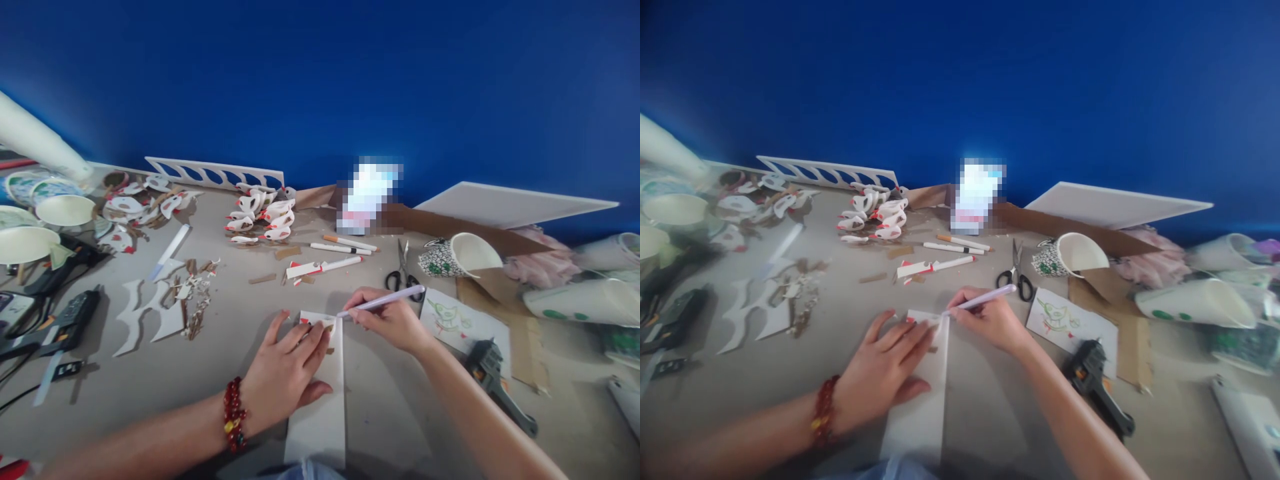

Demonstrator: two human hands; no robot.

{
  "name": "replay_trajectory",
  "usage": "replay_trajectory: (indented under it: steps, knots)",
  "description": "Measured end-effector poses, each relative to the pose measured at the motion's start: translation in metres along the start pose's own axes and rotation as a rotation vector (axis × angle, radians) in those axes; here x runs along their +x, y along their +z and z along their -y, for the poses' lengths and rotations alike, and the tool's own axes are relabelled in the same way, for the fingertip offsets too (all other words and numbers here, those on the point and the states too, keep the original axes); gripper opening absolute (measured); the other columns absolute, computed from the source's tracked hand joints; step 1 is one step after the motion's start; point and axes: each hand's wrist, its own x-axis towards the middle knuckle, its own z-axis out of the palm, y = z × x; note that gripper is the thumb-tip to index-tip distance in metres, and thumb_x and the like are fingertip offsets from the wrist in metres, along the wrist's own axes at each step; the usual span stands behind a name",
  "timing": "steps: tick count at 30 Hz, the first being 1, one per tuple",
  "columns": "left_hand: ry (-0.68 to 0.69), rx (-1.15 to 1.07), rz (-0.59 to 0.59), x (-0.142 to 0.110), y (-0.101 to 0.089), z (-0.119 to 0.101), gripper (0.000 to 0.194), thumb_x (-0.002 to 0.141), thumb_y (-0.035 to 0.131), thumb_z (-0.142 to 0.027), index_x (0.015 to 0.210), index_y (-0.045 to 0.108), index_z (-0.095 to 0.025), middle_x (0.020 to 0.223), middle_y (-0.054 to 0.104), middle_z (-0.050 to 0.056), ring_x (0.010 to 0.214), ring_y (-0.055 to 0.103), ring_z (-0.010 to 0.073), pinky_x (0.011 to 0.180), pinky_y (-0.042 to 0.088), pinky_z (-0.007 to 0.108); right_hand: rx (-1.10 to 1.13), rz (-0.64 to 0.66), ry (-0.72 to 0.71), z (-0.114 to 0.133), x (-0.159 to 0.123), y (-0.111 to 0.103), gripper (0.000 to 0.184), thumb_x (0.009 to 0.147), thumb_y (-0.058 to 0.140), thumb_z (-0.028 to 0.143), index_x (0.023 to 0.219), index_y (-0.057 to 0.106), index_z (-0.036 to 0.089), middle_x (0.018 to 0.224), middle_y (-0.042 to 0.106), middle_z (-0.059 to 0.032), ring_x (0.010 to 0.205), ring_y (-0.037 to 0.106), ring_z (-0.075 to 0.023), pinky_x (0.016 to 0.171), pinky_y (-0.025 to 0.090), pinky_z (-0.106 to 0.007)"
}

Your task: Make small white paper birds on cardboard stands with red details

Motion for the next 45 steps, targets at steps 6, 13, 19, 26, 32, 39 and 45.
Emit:
replay_trajectory:
  steps: [6,13,19,26,32,39,45]
  knots:
    - [0.006,-0.007,0.012,0.000,-0.001,0.001,0.064,0.095,0.033,-0.061,0.141,0.044,-0.018,0.143,0.050,0.009,0.123,0.045,0.0256,0.113,0.016,0.054,0.053,0.004,0.029,-0.004,0.002,-0.001,0.016,0.084,0.063,0.031,0.083,0.068,0.017,0.067,0.062,-0.0002,0.054,0.051,-0.0103,0.047,0.039,-0.020]
    - [0.003,-0.015,0.019,0.000,-0.001,0.001,0.063,0.096,0.030,-0.060,0.141,0.044,-0.018,0.144,0.049,0.009,0.123,0.044,0.0254,0.113,0.014,0.054,0.059,0.005,0.014,-0.004,0.003,-0.004,0.017,0.083,0.064,0.033,0.081,0.069,0.017,0.065,0.062,-0.0005,0.054,0.050,-0.0106,0.046,0.039,-0.021]
    - [0.000,-0.018,0.014,0.000,0.000,0.000,0.063,0.096,0.030,-0.061,0.140,0.045,-0.018,0.143,0.050,0.008,0.123,0.044,0.0248,0.113,0.013,0.054,-0.005,-0.017,0.012,-0.001,0.000,-0.007,0.017,0.084,0.063,0.033,0.082,0.069,0.017,0.065,0.062,-0.0006,0.055,0.050,-0.0107,0.047,0.040,-0.021]
    - [0.000,-0.004,0.007,0.000,-0.001,0.000,0.063,0.095,0.030,-0.061,0.139,0.046,-0.019,0.142,0.051,0.007,0.123,0.044,0.0251,0.112,0.016,0.053,-0.054,-0.024,-0.010,0.006,0.001,-0.004,0.013,0.083,0.062,0.028,0.080,0.069,0.017,0.066,0.062,0.0000,0.057,0.049,-0.0108,0.049,0.038,-0.020]
    - [-0.001,-0.003,0.001,0.000,-0.001,-0.001,0.062,0.096,0.030,-0.060,0.138,0.046,-0.019,0.143,0.050,0.007,0.123,0.044,0.0254,0.113,0.014,0.053,-0.064,-0.001,-0.025,0.007,0.003,0.001,0.013,0.083,0.061,0.028,0.082,0.069,0.018,0.070,0.063,0.0002,0.062,0.052,-0.0117,0.054,0.040,-0.021]
    - [-0.004,-0.003,0.025,0.001,-0.001,0.000,0.063,0.095,0.029,-0.061,0.139,0.046,-0.019,0.143,0.050,0.008,0.124,0.044,0.0257,0.112,0.015,0.054,-0.025,-0.019,0.010,0.001,0.002,0.004,0.015,0.085,0.060,0.030,0.084,0.068,0.017,0.069,0.063,0.0006,0.058,0.052,-0.0102,0.052,0.041,-0.020]
    - [-0.003,-0.017,0.023,0.000,-0.002,0.000,0.063,0.095,0.031,-0.061,0.140,0.044,-0.018,0.143,0.050,0.007,0.123,0.044,0.0251,0.112,0.016,0.053,0.007,-0.008,0.029,-0.001,0.005,0.002,0.014,0.083,0.062,0.030,0.082,0.068,0.017,0.066,0.062,0.0005,0.053,0.051,-0.0093,0.047,0.040,-0.018]
